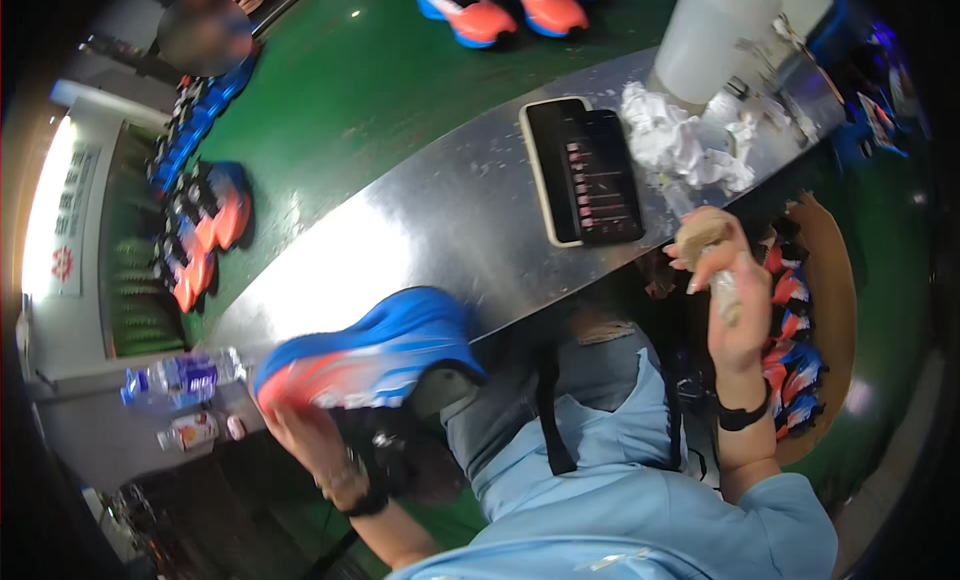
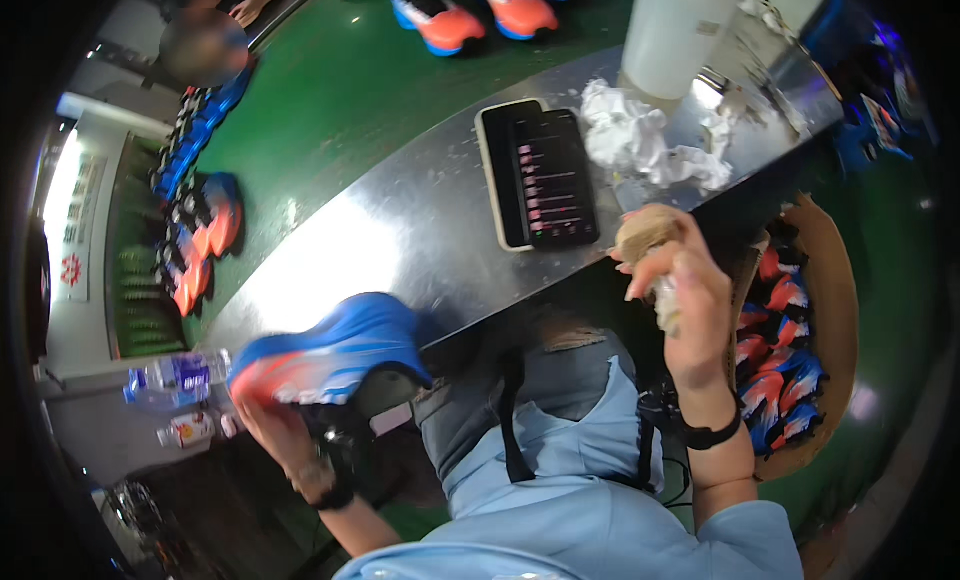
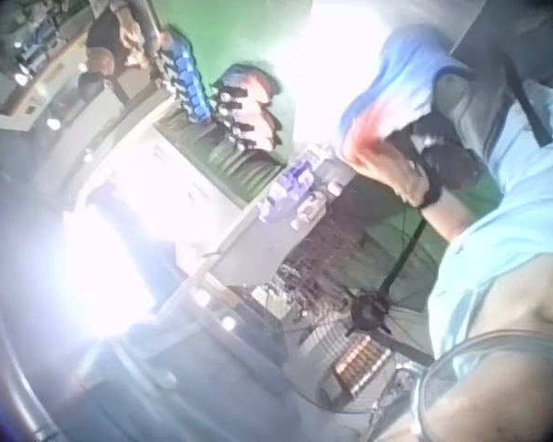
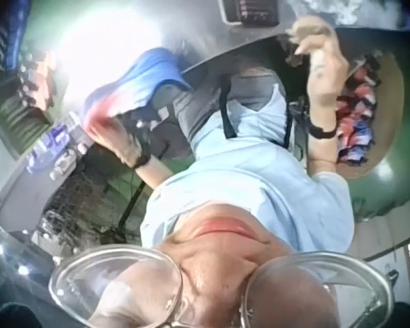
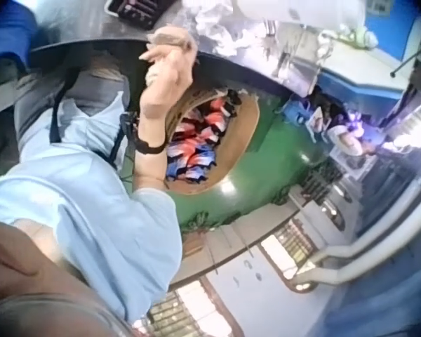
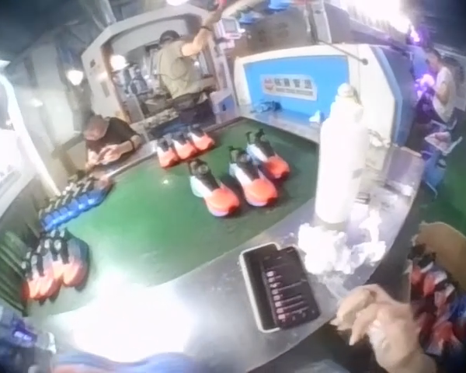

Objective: The person picks up a shoe from a conveyor belt and applies a liquid from a syringe along the seam where the upper meets the sole. They rotate the shoe to reach different sections, then place it back onto the belt before repeating the process with another shoe.

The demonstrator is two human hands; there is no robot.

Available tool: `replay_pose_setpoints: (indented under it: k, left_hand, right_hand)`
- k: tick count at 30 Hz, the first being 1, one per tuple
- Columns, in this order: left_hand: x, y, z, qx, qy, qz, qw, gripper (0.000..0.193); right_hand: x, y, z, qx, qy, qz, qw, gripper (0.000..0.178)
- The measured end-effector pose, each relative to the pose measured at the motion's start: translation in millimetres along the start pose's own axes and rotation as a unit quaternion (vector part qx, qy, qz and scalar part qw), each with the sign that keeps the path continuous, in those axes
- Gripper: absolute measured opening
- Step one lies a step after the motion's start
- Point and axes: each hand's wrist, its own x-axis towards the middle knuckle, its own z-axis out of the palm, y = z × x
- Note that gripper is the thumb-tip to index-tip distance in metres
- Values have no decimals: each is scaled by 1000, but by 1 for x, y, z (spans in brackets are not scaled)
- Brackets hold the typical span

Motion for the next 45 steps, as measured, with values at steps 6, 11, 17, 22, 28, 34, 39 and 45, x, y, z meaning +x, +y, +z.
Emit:
replay_pose_setpoints:
  k: [6,11,17,22,28,34,39,45]
  left_hand:
    - [32,58,131,16,-273,351,895,73]
    - [41,81,173,-5,-373,453,809,68]
    - [51,79,182,40,-395,495,773,86]
    - [57,81,194,50,-413,532,738,91]
    - [69,77,192,64,-391,558,730,98]
    - [71,64,183,84,-348,487,797,95]
    - [78,52,174,127,-292,488,813,75]
    - [82,42,172,130,-226,449,855,65]
  right_hand:
    - [2,-52,36,182,-148,-106,966,45]
    - [15,-57,71,395,-262,-101,875,43]
    - [17,-74,77,428,-213,115,871,46]
    - [20,-72,80,416,-146,120,890,45]
    - [23,-57,78,392,-148,97,903,40]
    - [24,-35,87,414,-148,89,894,41]
    - [21,-13,93,424,-139,85,891,44]
    - [21,20,85,424,-241,83,869,67]
